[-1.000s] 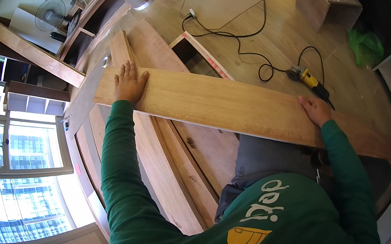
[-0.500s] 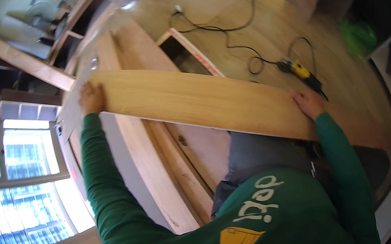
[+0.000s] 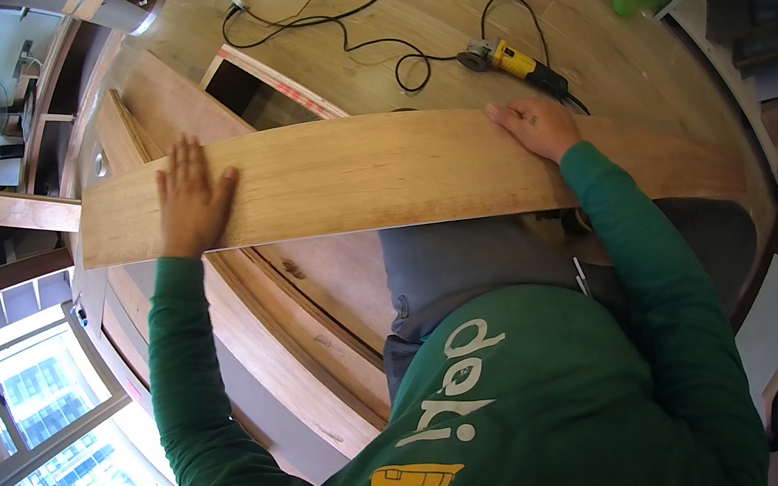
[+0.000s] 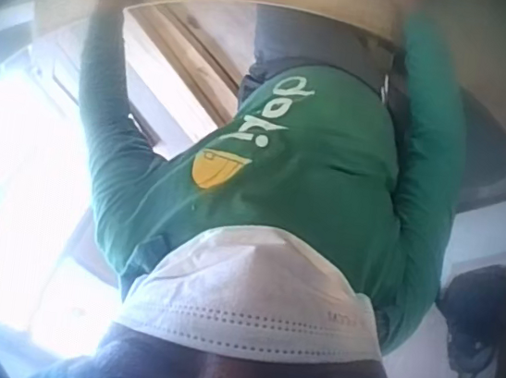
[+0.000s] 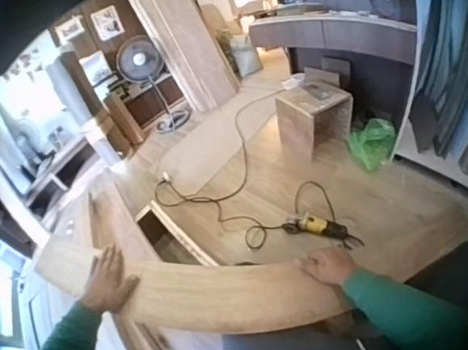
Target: The person uses a handheld power grinder to smooth the edges of curved wooden planks, picking up various pieces from the floor and wiping the surfaces by hand.
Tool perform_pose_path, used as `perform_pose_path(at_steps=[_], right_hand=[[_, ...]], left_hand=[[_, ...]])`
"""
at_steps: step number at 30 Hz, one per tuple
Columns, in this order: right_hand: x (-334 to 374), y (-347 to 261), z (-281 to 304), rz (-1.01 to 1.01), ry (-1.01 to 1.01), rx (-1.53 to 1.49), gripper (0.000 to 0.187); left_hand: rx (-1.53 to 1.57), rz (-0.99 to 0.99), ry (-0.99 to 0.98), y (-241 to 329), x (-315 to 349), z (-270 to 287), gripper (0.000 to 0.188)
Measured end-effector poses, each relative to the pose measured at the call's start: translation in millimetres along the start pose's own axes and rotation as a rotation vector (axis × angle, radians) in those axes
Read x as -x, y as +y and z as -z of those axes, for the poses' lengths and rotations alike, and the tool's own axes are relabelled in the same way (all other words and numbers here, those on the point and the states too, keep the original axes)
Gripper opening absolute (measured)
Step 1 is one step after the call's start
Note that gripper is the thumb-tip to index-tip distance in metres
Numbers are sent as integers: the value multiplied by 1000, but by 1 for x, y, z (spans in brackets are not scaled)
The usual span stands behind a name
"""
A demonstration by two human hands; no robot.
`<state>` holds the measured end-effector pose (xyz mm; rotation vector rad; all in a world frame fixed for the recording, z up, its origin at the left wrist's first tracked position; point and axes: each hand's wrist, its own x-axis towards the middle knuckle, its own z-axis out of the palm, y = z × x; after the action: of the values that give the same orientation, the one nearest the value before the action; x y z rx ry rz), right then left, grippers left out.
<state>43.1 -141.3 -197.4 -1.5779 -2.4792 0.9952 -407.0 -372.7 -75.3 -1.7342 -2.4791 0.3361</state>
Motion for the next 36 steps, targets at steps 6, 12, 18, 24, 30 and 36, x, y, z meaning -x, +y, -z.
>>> perform_pose_path(at_steps=[6, 12, 18, 24, 30, 36], right_hand=[[0, 0, 0, 1, -22, -27, 72], [0, 0, 1, 3, -7, -18, 72], [2, -3, 4, 1, -27, -18, 71], [6, 7, -1, 86, 125, -97, 65], [6, 12, -3, 158, 183, -196, 62], [2, 26, 6, 15, 26, -576, 66]], left_hand=[[72, -250, 45, 87, 4, 4, 83], [133, -432, 86, 153, 2, 3, 83], [245, -538, 76, 212, 5, 3, 81], [316, -642, 87, 274, 13, 2, 79], [301, -797, 62, 320, 21, -1, 77], [456, -1009, -11, 353, 33, 0, 71]])
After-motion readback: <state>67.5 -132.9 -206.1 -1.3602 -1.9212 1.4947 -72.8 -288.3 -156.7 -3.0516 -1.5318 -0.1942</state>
